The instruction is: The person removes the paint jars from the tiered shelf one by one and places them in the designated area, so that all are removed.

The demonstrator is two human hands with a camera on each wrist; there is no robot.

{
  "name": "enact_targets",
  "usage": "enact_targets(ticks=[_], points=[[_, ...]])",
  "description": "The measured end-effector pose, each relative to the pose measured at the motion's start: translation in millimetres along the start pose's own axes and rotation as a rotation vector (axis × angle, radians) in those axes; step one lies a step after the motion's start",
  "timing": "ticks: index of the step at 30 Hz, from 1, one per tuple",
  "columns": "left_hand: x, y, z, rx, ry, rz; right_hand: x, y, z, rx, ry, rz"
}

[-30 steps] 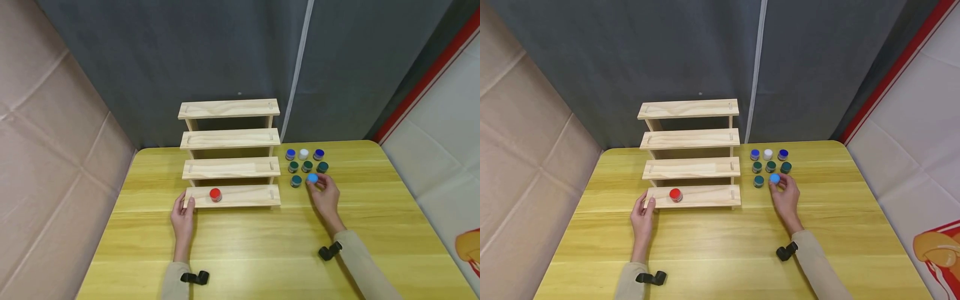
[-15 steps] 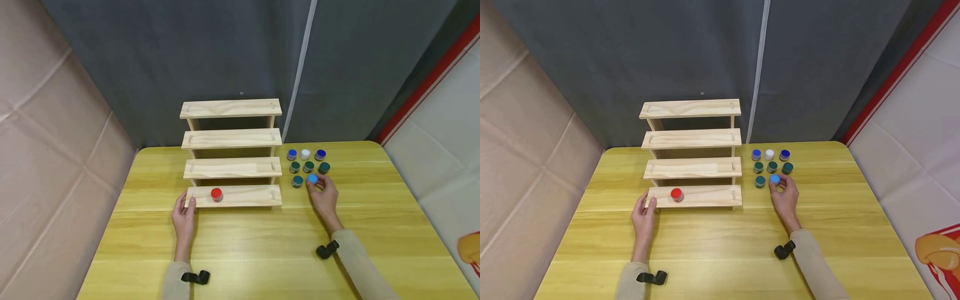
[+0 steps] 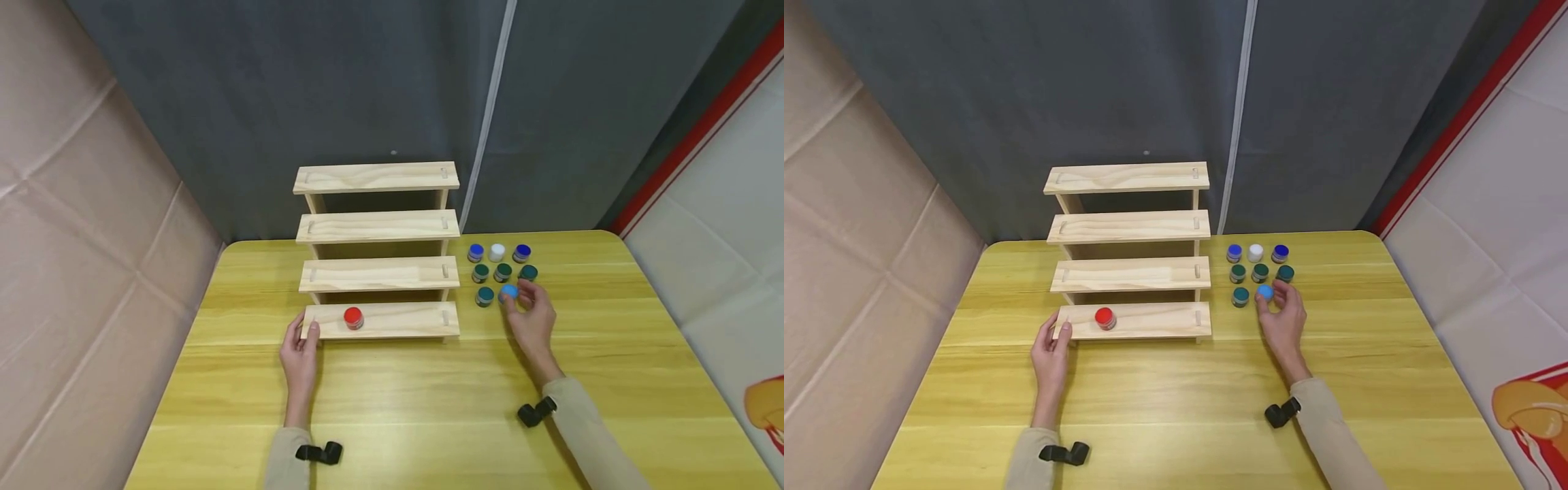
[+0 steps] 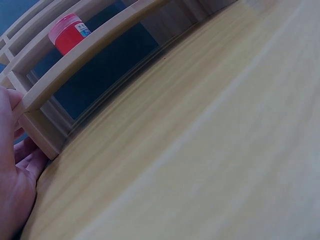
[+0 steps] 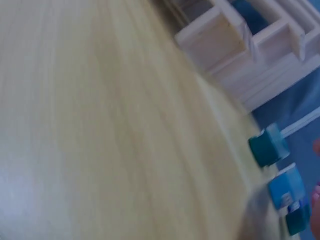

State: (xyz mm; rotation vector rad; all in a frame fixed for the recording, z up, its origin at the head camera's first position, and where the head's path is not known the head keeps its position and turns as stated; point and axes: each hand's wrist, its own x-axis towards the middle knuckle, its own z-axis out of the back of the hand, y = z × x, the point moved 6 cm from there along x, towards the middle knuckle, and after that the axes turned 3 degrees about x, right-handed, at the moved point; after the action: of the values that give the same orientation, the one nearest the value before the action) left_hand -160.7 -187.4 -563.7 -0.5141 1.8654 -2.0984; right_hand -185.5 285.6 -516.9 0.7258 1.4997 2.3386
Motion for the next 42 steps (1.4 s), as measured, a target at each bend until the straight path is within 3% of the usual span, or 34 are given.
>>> enact_targets(ticks=[5,10,23,30,42], points=[[-0.7,-0.9,0.2,-0.002,-0.002,-0.005,-3.6,19,3,0.044,-0.016,0.028],[-0.7,-0.2,0.5,-0.005,0.002,0.006,-9.6,47,2,0.116,-0.017,0.105],[-1.1,0.8,0.5,0.008,0.010,0.029,-30.5,108,-27,0.290,0.088,0.327],[-0.8,1.9,0.0,0.003,0.023,0.042,-40.5,128,-45,0.350,0.135,0.311],[-0.3,3.8,0.0,0.021,0.020,0.035,-68.1,147,-94,0.423,0.360,0.152]])
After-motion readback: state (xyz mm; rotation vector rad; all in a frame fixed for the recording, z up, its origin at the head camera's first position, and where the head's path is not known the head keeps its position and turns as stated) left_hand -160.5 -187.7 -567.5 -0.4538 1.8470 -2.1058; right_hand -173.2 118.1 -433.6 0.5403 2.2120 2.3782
